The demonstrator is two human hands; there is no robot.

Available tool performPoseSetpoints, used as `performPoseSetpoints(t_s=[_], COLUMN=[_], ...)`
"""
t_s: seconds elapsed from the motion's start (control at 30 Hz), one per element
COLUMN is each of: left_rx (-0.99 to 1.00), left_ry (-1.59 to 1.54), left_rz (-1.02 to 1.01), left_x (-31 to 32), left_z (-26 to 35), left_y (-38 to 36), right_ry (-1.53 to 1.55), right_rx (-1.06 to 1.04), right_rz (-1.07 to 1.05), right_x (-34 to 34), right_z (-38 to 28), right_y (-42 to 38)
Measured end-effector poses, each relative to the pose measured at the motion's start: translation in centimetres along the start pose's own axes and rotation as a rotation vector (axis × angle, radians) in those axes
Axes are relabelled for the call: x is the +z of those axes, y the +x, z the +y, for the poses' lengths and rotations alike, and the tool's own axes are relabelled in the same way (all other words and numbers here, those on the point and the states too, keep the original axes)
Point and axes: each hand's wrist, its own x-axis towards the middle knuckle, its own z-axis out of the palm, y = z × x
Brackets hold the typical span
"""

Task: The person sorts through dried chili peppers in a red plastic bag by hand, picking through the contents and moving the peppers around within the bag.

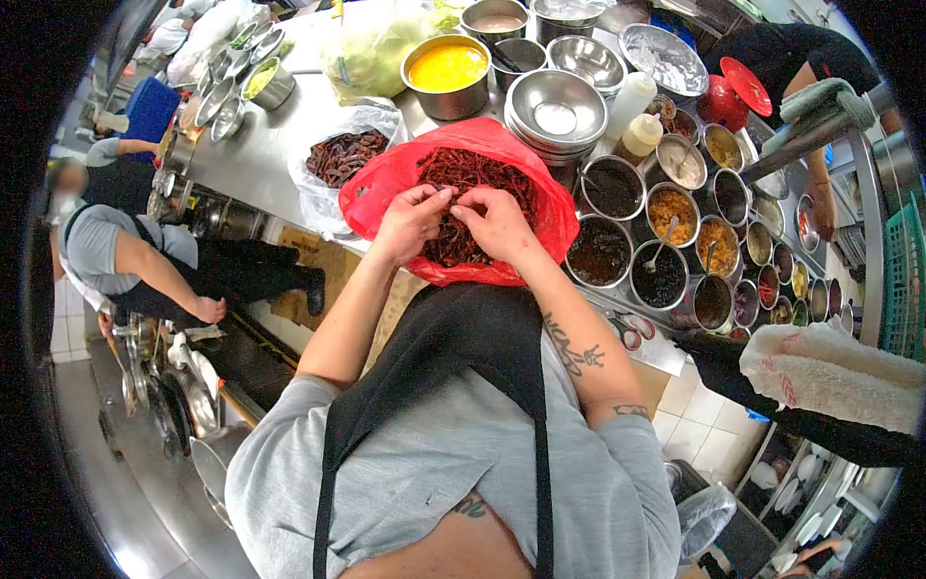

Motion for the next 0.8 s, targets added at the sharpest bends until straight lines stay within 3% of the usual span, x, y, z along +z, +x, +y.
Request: performPoseSetpoints(t_s=[0.03, 0.13, 0.23, 0.4, 0.5, 0.7, 0.8], left_rx=[0.015, 0.224, 0.225, 0.109, 0.031, -0.01, -0.006], left_ry=[-0.015, 0.093, -0.338, -0.506, -0.483, -0.344, -0.266], left_rz=[0.006, 0.096, 0.074, -0.022, -0.096, -0.022, 0.018], left_x=[0.1, 1.1, 1.6, 0.6, -0.5, 0.6, 0.3], left_z=[-0.2, -1.5, -1.3, -0.4, -1.5, -1.3, -1.6], left_y=[0.0, -0.1, 0.0, -0.3, 0.2, -0.4, -0.1], right_ry=[-0.014, 0.324, 0.855, -0.303, -0.444, -0.492, -0.429], right_rx=[0.016, 0.047, 0.233, 0.06, 0.271, 0.381, 0.244], right_rz=[-0.001, 0.101, 0.168, 0.431, 0.35, 0.222, 0.284], right_x=[-0.1, 0.6, -0.1, -1.9, -2.0, -2.5, -2.3], right_z=[0.2, 2.0, 2.6, 3.9, 3.8, 4.7, 2.9], right_y=[0.0, 0.3, 0.9, 1.5, 2.2, 3.2, 2.1])
